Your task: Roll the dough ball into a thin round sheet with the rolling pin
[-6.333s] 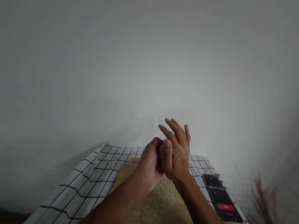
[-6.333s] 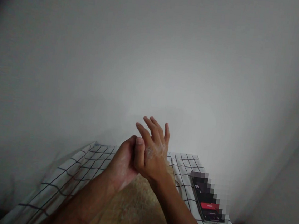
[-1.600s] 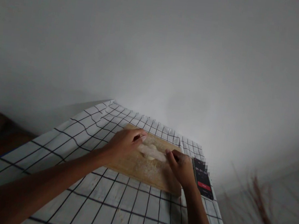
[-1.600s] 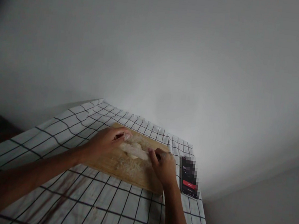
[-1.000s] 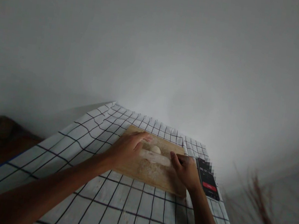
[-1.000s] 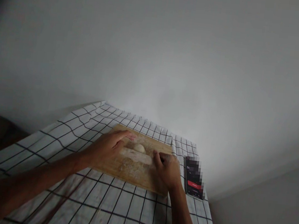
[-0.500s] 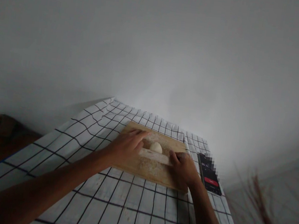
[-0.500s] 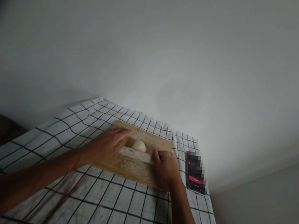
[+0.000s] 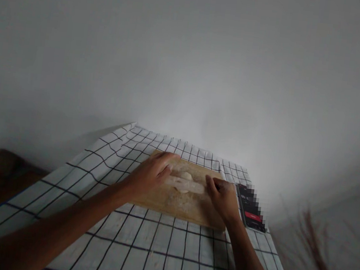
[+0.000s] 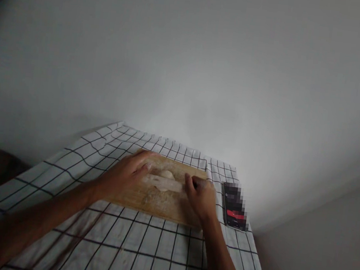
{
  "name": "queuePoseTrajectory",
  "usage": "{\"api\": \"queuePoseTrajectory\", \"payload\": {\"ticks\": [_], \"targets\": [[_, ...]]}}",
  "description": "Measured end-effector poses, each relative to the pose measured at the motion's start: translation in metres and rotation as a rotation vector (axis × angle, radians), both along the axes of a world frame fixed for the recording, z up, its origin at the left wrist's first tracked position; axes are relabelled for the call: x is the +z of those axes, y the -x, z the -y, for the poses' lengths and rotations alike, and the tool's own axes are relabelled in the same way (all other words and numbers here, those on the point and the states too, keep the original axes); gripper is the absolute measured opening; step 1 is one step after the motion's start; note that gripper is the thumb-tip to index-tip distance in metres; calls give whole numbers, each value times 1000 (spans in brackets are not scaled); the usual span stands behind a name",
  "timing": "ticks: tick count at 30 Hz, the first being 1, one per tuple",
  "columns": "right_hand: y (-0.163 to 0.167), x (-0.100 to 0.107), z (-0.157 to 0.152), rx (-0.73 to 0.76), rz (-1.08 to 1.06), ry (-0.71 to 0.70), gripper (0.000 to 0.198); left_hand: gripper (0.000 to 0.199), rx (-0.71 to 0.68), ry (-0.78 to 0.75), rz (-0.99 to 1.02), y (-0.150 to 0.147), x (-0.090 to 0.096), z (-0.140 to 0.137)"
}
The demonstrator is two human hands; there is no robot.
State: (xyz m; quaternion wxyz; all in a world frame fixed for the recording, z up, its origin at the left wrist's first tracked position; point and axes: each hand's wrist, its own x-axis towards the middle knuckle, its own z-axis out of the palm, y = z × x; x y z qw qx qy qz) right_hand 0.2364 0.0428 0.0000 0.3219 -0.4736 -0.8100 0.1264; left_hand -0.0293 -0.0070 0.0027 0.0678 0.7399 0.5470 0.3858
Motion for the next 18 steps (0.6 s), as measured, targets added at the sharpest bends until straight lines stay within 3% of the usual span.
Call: {"api": "queuePoseTrajectory", "payload": {"ticks": [5, 9, 13, 18], "targets": [[-2, -4, -12, -82, -31, -62, 55, 38, 22, -18, 14, -7, -5, -1], [-5, -9, -20, -76, 162, -75, 49, 40, 60, 56, 9, -12, -15, -1], [-15, -11, -20, 7, 362, 14, 52, 42, 38, 86, -8, -12, -20, 0], [-12, -5, -17, 2, 121, -70, 61, 40, 11, 116, 69, -10, -24, -5]]}}
